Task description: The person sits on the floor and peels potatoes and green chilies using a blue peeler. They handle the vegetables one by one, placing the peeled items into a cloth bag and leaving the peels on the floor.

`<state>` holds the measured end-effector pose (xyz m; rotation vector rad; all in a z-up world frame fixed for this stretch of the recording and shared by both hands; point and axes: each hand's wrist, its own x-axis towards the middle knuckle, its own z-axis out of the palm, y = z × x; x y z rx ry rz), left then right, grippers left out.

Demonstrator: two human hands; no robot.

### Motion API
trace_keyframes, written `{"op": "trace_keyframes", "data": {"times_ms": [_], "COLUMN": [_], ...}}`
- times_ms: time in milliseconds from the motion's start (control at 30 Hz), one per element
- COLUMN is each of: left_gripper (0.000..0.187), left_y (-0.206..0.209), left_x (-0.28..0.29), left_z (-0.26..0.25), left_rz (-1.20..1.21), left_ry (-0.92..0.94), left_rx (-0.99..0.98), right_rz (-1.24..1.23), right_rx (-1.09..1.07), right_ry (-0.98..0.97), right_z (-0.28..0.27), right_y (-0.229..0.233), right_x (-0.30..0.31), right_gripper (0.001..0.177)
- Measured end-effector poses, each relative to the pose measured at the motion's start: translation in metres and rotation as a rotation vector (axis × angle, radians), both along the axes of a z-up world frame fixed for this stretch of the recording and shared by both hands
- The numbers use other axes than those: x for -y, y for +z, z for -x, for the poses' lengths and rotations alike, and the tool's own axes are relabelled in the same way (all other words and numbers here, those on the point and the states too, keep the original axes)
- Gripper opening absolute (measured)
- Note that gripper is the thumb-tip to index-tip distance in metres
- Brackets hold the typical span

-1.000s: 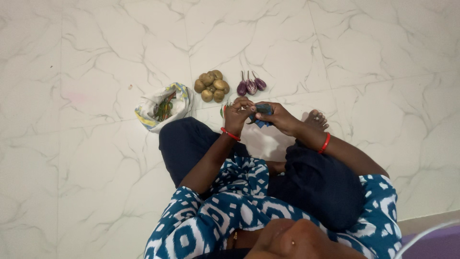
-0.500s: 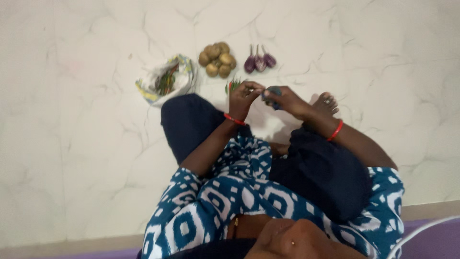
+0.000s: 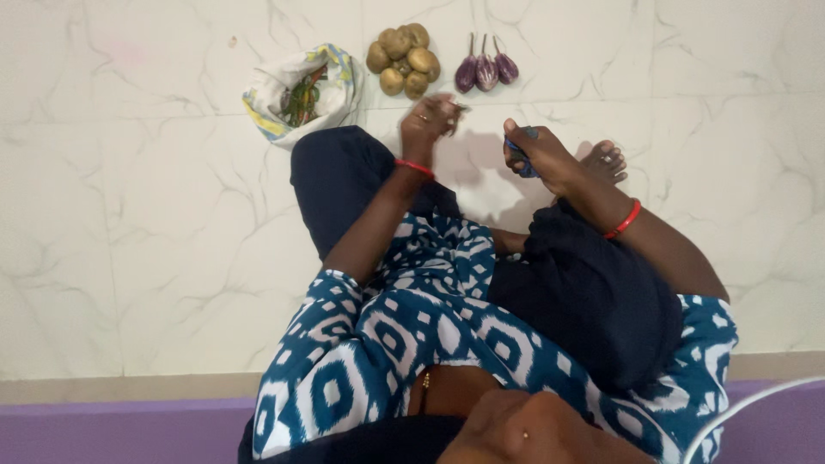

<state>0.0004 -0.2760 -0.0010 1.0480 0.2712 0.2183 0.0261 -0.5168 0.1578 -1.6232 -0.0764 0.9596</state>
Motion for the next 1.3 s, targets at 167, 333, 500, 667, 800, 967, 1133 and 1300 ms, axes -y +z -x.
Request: {"op": "trace_keyframes", "data": {"times_ms": [167, 333, 500, 667, 800, 967, 1133, 1300], "left_gripper": [0.03, 0.047, 0.023, 0.018, 0.024, 0.037, 0.038, 0.032], "left_y": [-0.064, -0.089, -0.103, -0.113, -0.112, -0.105, -0.107, -0.102], "left_x": [-0.084, -0.101, -0.098, -0.089, -0.085, -0.081, -0.08, -0.081], "left_z": [-0.032, -0.05, -0.051, -0.052, -0.049, -0.047, -0.048, -0.045], "left_rz": [-0.154, -0.866, -0.946, -1.118, -1.227, -1.166, -1.095, -1.219], "left_ry": [0.1, 0.258, 0.138, 0.088, 0.077, 0.035, -0.02, 0.23], "left_rx": [-0.159, -0.472, -0.752, -0.704, -0.607, -0.531, -0.462, -0.368], "right_rz": [-0.059, -0.04, -0.039, -0.009, -0.004, -0.002, 0.082, -0.01], "right_rx": [0.06, 0.1, 0.072, 0.041, 0.087, 0.104, 0.129, 0.092], "right_ry": [0.008, 0.043, 0.032, 0.003, 0.019, 0.027, 0.043, 0.013], "right_z": [0.0, 0.001, 0.005, 0.008, 0.01, 0.009, 0.009, 0.007], "right_y": [0.002, 0.01, 0.013, 0.018, 0.021, 0.021, 0.023, 0.019], "right_x": [0.011, 0.017, 0.021, 0.031, 0.035, 0.033, 0.032, 0.026], "right_gripper": [0.056, 0.054, 0.049, 0.048, 0.051, 0.052, 0.052, 0.036]}}
